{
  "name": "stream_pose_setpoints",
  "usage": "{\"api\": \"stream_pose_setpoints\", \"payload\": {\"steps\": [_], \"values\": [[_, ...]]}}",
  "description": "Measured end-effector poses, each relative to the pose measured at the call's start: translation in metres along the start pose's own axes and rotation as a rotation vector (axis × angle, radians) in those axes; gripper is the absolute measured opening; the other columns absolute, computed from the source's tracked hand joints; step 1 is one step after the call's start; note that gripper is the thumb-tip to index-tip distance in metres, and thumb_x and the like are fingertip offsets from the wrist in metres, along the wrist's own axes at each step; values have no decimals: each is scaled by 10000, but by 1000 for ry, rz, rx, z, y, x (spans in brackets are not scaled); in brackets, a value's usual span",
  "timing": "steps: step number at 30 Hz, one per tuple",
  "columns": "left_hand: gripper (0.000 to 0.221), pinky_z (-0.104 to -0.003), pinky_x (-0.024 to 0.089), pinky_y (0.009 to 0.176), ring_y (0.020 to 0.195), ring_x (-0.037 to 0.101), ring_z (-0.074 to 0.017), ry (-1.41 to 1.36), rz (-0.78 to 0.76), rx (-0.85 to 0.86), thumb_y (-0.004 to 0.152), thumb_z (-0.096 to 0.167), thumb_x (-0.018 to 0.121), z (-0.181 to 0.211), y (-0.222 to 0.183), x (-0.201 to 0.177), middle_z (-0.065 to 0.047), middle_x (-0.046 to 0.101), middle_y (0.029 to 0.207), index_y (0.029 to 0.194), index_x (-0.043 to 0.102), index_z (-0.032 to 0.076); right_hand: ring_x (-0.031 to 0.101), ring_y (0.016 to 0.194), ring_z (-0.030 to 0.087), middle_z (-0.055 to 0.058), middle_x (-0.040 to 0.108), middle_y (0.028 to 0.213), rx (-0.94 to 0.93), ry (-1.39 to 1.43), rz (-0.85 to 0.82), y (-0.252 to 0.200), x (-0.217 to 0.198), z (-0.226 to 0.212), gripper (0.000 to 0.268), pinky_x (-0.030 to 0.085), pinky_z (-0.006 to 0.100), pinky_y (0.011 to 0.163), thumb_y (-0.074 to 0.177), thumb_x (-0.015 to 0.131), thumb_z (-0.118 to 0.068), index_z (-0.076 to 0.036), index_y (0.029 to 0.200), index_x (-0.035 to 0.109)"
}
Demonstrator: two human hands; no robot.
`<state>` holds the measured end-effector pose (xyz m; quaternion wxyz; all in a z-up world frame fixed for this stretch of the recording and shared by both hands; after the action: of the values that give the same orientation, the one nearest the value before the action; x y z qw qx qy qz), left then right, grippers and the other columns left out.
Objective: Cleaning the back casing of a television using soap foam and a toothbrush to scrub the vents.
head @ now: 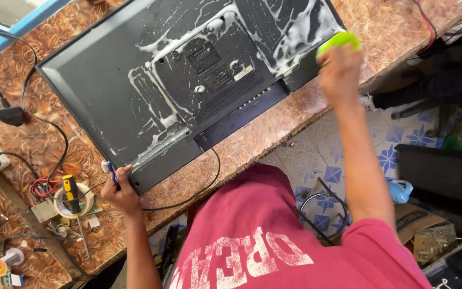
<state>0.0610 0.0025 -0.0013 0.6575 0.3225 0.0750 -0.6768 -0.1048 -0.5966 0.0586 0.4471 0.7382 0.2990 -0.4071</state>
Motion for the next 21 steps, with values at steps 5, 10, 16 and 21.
{"api": "stream_pose_setpoints", "payload": {"steps": [5,10,16,21], "values": [[363,-290,206,531,547,342,-66,35,-1,-4,1153,281,569,14,-2,-6,27,582,668,1028,813,43,434,828,297,101,468,867,16,-26,72,14,-8,36,242,334,556,964,874,459,147,-59,984,524],[347,-280,214,531,558,367,-68,-7,-14,-27,1153,259,558,5,2,0,26,592,684,1034,802,43,455,850,234,51,473,850,39,-86,56,-12,0,-22,289,355,517,1096,851,509,161,-91,982,558],[295,-344,430,615,558,456,-143,-118,35,-20,1097,180,627,2,4,-1,-96,584,603,906,812,54,604,729,276,89,628,829,128,639,-212,-71,1,-115,189,468,412,774,938,505,63,-115,924,565],[273,-352,458,625,551,566,-242,-101,33,-32,1074,181,646,11,5,-4,-111,644,647,882,812,81,605,785,193,104,588,892,523,1174,17,-103,17,-91,83,545,331,758,932,535,-32,-103,972,524]]}}
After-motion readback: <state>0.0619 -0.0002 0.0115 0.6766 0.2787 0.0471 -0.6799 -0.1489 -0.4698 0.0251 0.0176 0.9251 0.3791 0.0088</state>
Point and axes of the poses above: each hand's wrist, its own y-axis towards the middle knuckle, its own x-axis out of the palm, z = x × y, the point moved 7 cm from there along y, towards the middle knuckle
